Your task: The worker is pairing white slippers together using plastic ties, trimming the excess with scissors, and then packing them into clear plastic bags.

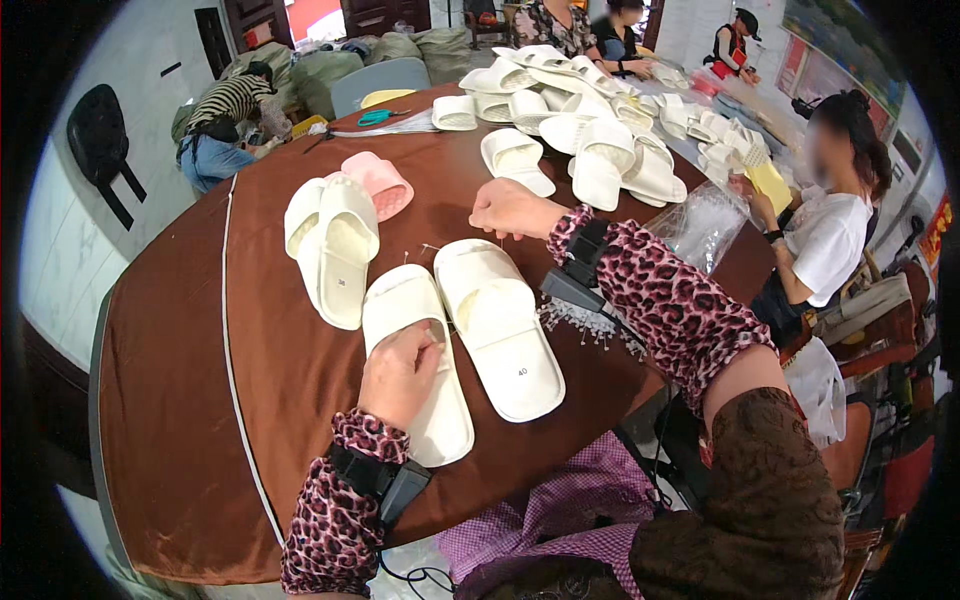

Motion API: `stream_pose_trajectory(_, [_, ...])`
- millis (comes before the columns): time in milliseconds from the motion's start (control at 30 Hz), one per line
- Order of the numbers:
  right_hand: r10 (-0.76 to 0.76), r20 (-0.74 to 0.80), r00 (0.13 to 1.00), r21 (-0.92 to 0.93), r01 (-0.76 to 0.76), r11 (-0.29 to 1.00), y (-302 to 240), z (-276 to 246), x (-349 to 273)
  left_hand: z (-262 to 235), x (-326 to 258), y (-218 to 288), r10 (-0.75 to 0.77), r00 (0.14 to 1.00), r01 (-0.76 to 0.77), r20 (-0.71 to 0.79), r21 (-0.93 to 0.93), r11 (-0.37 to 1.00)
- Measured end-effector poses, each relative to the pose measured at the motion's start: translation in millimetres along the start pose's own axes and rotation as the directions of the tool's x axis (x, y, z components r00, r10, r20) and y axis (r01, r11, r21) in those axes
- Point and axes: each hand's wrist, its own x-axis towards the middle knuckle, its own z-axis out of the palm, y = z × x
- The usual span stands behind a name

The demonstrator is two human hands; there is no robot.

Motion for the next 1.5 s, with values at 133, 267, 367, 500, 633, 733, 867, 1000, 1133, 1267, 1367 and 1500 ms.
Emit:
stream_pose_trajectory(133, [0.002,0.147,0.989,-0.513,0.075,0.855,-29,-5,4,-1,0,0,-0.001,1.000,0.001,0.006,0.018,1.000])
stream_pose_trajectory(267, [0.046,0.144,0.989,-0.654,0.060,0.754,-22,-19,3,-4,2,3,-0.006,1.000,0.006,0.004,0.020,1.000])
stream_pose_trajectory(367, [0.238,0.273,0.932,-0.566,-0.044,0.823,-8,-35,4,-1,5,7,0.016,1.000,-0.016,-0.009,0.016,1.000])
stream_pose_trajectory(500, [0.121,0.313,0.942,-0.375,0.006,0.927,14,-11,3,-1,2,1,0.065,0.997,-0.064,-0.037,0.017,0.998])
stream_pose_trajectory(633, [0.150,0.249,0.957,-0.257,-0.084,0.963,13,-3,5,-4,4,9,-0.024,0.999,0.024,0.027,0.007,1.000])
stream_pose_trajectory(733, [0.025,0.219,0.975,-0.264,0.034,0.964,1,0,23,-3,1,-3,0.078,0.997,-0.078,-0.004,0.077,0.994])
stream_pose_trajectory(867, [-0.415,0.239,0.878,-0.134,0.453,0.881,-17,25,41,2,4,0,0.103,0.995,-0.103,-0.003,0.043,0.994])
stream_pose_trajectory(1000, [-0.481,0.540,0.691,-0.074,0.608,0.790,-40,67,39,-2,1,-11,-0.001,1.000,0.001,0.022,-0.003,1.000])
stream_pose_trajectory(1133, [-0.407,0.584,0.702,-0.130,0.576,0.807,-36,82,52,-2,4,-9,0.027,1.000,-0.027,0.003,-0.043,0.999])
stream_pose_trajectory(1267, [-0.358,0.569,0.741,-0.138,0.515,0.846,-30,76,46,0,5,-15,0.053,0.999,-0.053,0.000,-0.004,0.999])
stream_pose_trajectory(1367, [-0.306,0.547,0.779,-0.481,0.592,0.647,-44,61,32,-5,5,-12,0.025,1.000,-0.025,0.012,-0.013,1.000])
stream_pose_trajectory(1500, [-0.380,0.159,0.911,-0.374,0.412,0.831,-41,33,12,-11,4,-6,-0.018,1.000,0.020,0.024,-0.065,0.998])
